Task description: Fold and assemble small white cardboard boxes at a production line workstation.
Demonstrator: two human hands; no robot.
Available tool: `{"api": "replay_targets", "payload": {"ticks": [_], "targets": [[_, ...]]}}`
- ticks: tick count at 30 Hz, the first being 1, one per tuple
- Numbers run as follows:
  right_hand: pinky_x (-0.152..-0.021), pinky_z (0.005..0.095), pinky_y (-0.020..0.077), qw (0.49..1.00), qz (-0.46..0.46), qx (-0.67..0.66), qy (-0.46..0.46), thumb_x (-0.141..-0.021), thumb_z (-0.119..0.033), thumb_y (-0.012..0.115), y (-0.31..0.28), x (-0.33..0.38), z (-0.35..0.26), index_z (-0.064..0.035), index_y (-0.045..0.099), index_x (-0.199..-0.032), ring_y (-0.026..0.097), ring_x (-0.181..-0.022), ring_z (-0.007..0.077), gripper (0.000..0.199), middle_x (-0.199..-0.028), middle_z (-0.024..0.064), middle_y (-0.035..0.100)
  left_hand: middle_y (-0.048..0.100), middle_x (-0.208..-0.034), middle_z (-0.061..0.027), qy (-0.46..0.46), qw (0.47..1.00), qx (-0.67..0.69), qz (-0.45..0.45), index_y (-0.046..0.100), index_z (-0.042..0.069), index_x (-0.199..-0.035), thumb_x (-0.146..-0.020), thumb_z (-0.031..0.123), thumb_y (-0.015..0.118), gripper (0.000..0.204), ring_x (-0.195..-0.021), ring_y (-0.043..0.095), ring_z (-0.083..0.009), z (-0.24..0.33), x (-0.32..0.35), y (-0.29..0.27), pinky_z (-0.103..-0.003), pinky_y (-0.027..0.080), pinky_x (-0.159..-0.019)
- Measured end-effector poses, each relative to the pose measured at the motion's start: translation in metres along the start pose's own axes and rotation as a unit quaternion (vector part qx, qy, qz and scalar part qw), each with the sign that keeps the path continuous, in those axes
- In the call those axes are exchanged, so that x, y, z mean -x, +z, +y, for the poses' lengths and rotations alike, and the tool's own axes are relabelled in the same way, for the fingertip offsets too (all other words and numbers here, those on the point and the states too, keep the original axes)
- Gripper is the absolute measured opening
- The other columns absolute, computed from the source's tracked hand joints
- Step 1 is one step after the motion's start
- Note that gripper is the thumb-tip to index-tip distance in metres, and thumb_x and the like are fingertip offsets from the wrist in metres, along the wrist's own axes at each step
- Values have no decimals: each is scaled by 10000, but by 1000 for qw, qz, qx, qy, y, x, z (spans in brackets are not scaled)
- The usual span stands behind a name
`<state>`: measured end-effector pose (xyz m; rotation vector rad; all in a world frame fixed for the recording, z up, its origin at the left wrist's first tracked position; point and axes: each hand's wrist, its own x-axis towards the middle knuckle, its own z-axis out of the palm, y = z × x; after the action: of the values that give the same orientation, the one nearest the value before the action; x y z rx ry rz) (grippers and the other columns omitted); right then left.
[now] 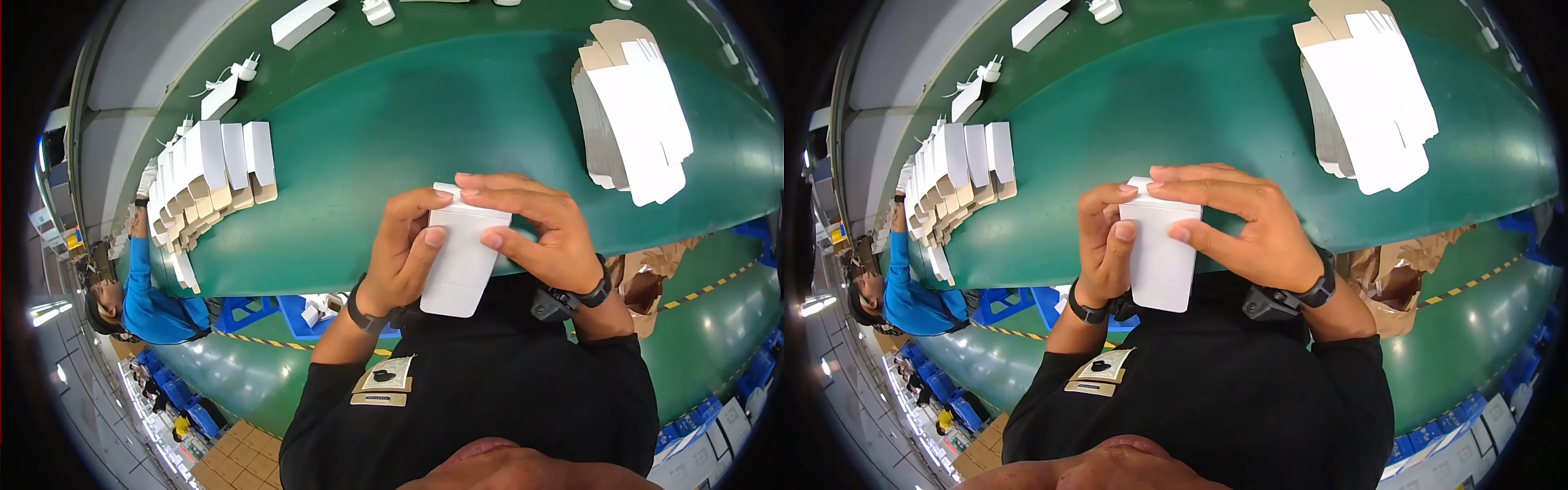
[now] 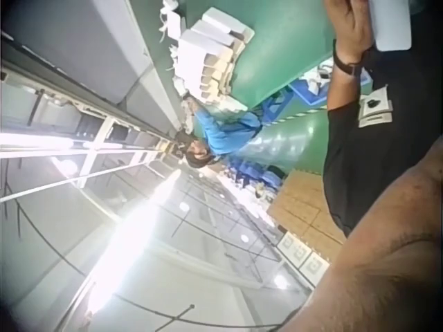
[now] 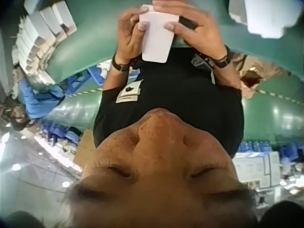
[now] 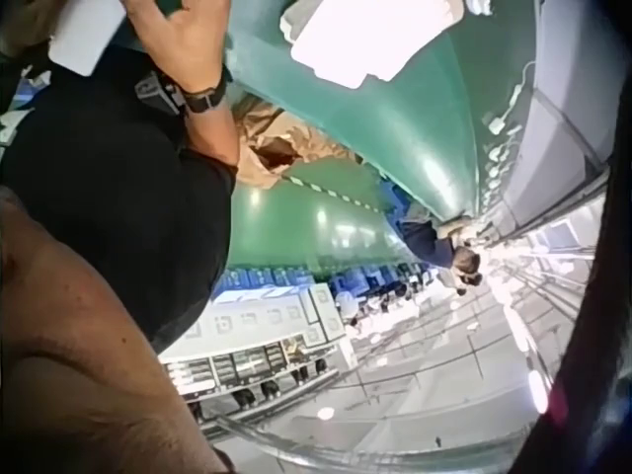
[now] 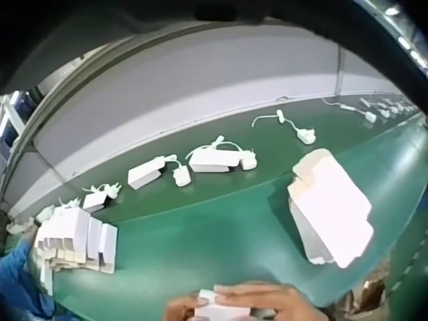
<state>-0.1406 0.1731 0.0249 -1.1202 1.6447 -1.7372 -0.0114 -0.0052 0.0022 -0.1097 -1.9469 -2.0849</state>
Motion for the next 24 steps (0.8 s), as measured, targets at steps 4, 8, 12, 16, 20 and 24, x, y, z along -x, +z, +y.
{"api": "replay_targets", "payload": {"ticks": [4, 8, 12, 16, 20, 24], "targets": [[-997, 409, 473, 994, 21, 103, -42, -860, -83, 686, -8, 3, 2, -20, 663, -1210, 610, -1173, 342, 356, -1278, 182, 632, 529, -1205, -138, -7, 1000, -18, -17, 379, 40, -1331, -1016, 107, 480, 338, -999, 576, -196, -4, -9, 5, -333, 469, -890], [-1018, 428, 448, 961, 81, 257, -67, -853, -106, 698, -24, 5, -20, -12, 647, -1221, 587, -1201, 352, 384, -1277, 183, 627, 526, -1164, -108, 12, 976, -216, 36, 416, 37, -1296, -1022, 106, 466, 286, -979, 545, -142, -7, -43, 1, -274, 436, -888], [-1042, 445, 413, 766, 250, 592, -40, -848, -107, 697, -58, 19, -57, -5, 628, -1230, 565, -1221, 360, 401, -1275, 182, 624, 569, -1069, -73, -26, 970, -185, 155, 459, 38, -1255, -1011, 151, 518, 275, -911, 538, -106, 13, -127, -29, -236, 432, -835], [-1057, 450, 391, 684, 262, 680, 45, -847, -101, 689, -76, 35, -43, -1, 617, -1236, 549, -1231, 366, 408, -1274, 178, 620, 617, -974, -81, -68, 982, -75, 157, 439, 46, -1274, -982, 171, 589, 351, -855, 579, -120, 3, -239, -15, -241, 484, -725], [-1043, 448, 409, 700, 294, 651, 11, -891, -86, 633, -73, 37, -44, -3, 637, -1187, 594, -1173, 336, 308, -1205, 162, 656, 629, -976, -132, -29, 990, 15, 140, 488, 48, -1180, -930, 111, 642, 300, -917, 642, -156, -50, -324, 22, -275, 540, -644], [-1033, 450, 421, 698, 327, 636, -27, -921, -66, 589, -76, 30, -47, -1, 650, -1155, 629, -1125, 306, 250, -1155, 142, 682, 618, -1099, -179, -115, 983, -56, 132, 515, 41, -1225, -919, 107, 638, 336, -1024, 629, -203, -79, -352, 23, -311, 545, -757]]}}
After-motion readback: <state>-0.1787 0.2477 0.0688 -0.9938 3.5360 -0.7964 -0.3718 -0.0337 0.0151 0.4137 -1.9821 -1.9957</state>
